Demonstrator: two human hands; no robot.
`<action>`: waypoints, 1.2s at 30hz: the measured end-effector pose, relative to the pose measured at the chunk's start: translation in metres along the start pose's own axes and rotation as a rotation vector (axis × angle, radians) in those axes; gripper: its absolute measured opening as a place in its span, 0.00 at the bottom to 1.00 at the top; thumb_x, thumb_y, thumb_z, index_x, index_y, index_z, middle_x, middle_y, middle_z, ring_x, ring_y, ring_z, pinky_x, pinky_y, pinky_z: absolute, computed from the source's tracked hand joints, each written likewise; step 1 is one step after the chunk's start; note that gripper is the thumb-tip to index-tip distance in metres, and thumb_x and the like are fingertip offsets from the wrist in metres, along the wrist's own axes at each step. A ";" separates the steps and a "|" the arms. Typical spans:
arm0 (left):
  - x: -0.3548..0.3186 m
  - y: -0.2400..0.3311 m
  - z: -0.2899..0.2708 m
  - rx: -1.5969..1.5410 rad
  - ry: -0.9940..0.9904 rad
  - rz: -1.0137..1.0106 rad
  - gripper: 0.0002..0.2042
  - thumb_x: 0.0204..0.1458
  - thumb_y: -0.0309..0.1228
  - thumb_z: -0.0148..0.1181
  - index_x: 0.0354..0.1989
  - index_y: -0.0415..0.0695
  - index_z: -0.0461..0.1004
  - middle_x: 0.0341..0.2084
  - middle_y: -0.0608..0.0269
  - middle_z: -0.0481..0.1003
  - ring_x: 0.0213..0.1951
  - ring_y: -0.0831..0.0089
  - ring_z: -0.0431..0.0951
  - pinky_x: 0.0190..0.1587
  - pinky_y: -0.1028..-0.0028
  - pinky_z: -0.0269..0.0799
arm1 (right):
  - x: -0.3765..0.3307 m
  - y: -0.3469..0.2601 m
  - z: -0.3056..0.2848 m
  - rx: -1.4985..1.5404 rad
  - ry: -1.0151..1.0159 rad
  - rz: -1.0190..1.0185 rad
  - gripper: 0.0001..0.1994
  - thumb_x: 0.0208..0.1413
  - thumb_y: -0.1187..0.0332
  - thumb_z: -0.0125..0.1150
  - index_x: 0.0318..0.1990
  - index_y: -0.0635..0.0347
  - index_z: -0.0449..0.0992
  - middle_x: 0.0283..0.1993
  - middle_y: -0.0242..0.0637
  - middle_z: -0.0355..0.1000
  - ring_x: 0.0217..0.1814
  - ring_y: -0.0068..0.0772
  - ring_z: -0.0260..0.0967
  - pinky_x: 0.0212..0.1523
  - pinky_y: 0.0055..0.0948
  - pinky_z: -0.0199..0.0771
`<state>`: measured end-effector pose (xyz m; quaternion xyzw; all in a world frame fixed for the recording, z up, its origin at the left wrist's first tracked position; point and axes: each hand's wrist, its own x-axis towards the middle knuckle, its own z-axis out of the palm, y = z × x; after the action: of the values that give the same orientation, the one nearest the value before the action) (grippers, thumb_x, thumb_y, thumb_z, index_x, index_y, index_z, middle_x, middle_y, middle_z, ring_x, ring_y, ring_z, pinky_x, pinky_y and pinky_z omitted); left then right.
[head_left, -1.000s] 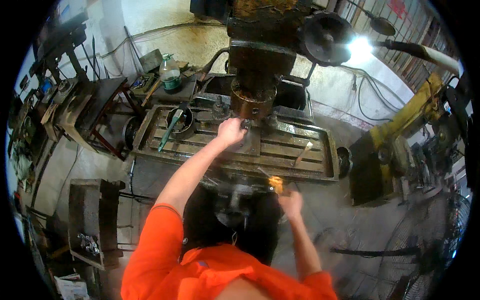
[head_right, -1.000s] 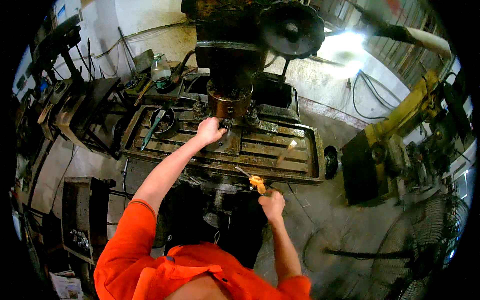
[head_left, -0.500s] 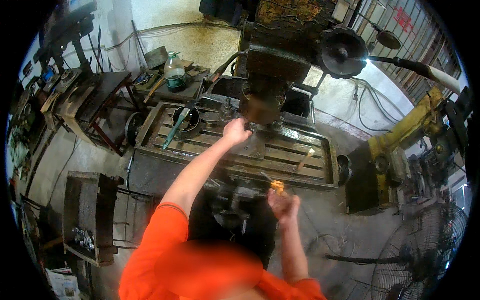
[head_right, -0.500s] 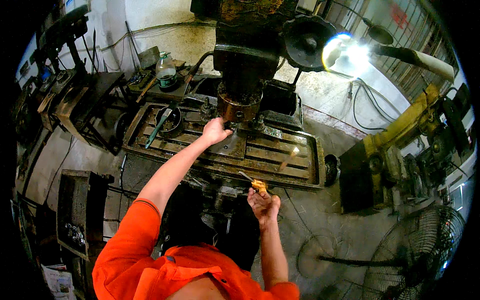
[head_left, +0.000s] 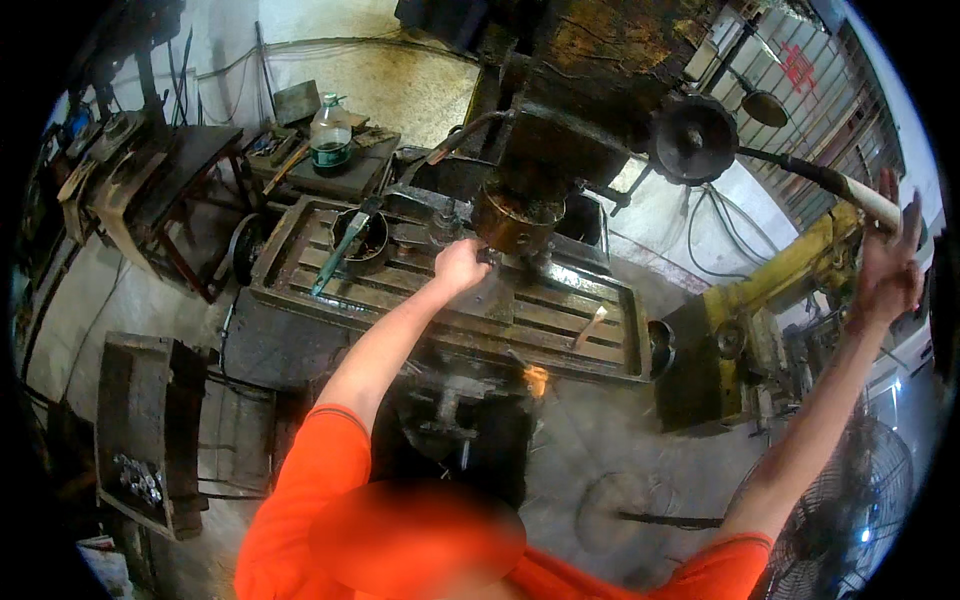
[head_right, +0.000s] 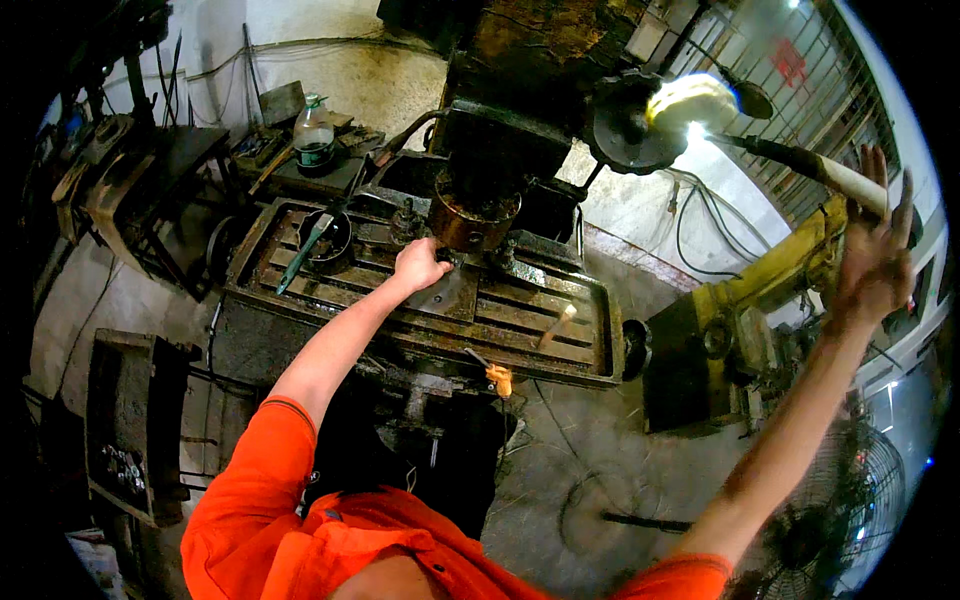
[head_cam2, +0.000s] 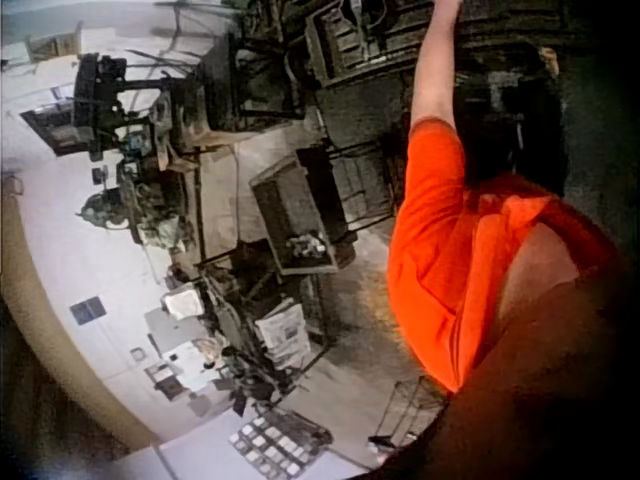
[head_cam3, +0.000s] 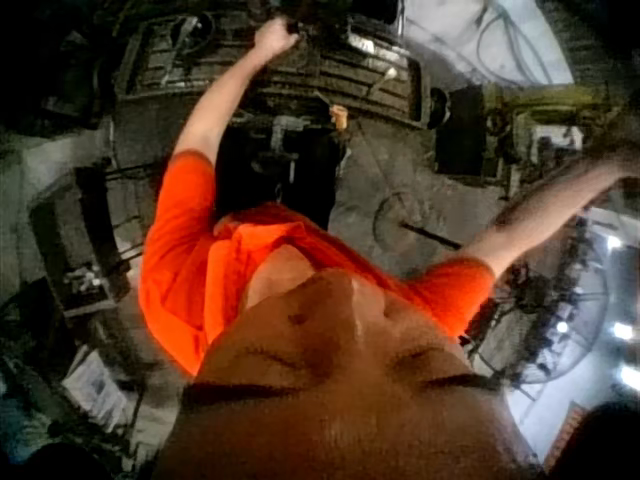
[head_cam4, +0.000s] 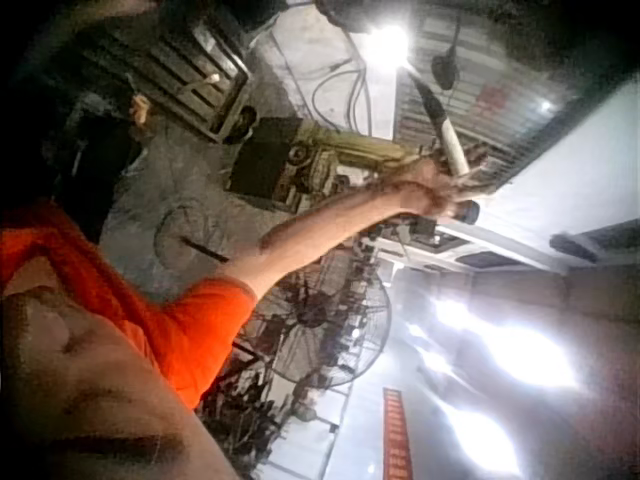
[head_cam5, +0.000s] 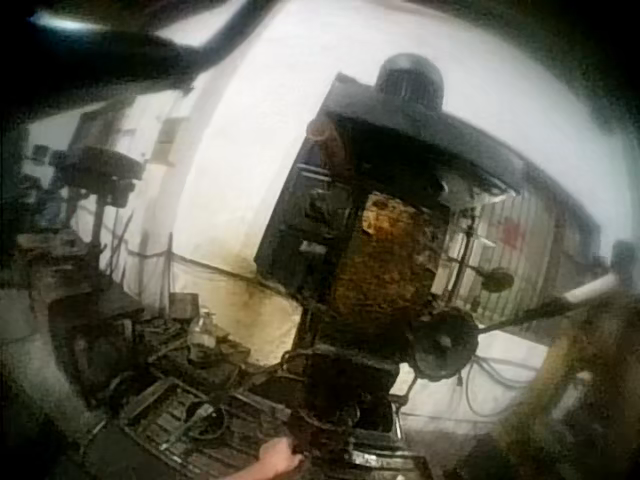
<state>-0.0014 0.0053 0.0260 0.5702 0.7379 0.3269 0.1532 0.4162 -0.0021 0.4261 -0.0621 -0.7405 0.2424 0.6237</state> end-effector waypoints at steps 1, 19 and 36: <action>0.001 -0.001 0.002 -0.001 0.014 0.004 0.21 0.36 0.37 0.63 0.43 0.49 0.74 0.35 0.54 0.75 0.40 0.59 0.75 0.42 0.64 0.70 | 0.014 -0.003 -0.015 0.017 0.036 0.026 0.37 0.44 0.53 0.53 0.59 0.68 0.55 0.60 0.55 0.54 0.65 0.48 0.49 0.67 0.45 0.36; 0.009 -0.019 0.018 -0.014 0.106 0.044 0.21 0.33 0.44 0.68 0.24 0.36 0.71 0.24 0.49 0.73 0.32 0.54 0.74 0.34 0.60 0.70 | -0.104 0.011 0.037 -0.147 0.228 0.052 0.14 0.48 0.60 0.47 0.30 0.64 0.66 0.28 0.35 0.57 0.44 0.38 0.61 0.65 0.55 0.41; 0.000 -0.015 0.004 -0.055 0.071 0.070 0.18 0.37 0.40 0.66 0.29 0.36 0.73 0.24 0.49 0.73 0.32 0.53 0.74 0.34 0.60 0.69 | -0.154 0.026 0.075 -0.087 0.221 -0.082 0.08 0.36 0.68 0.43 0.25 0.62 0.63 0.31 0.39 0.62 0.41 0.37 0.61 0.65 0.56 0.43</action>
<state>-0.0100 0.0048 0.0131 0.5794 0.7132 0.3723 0.1308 0.3721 -0.0617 0.2694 -0.0851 -0.6790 0.1761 0.7076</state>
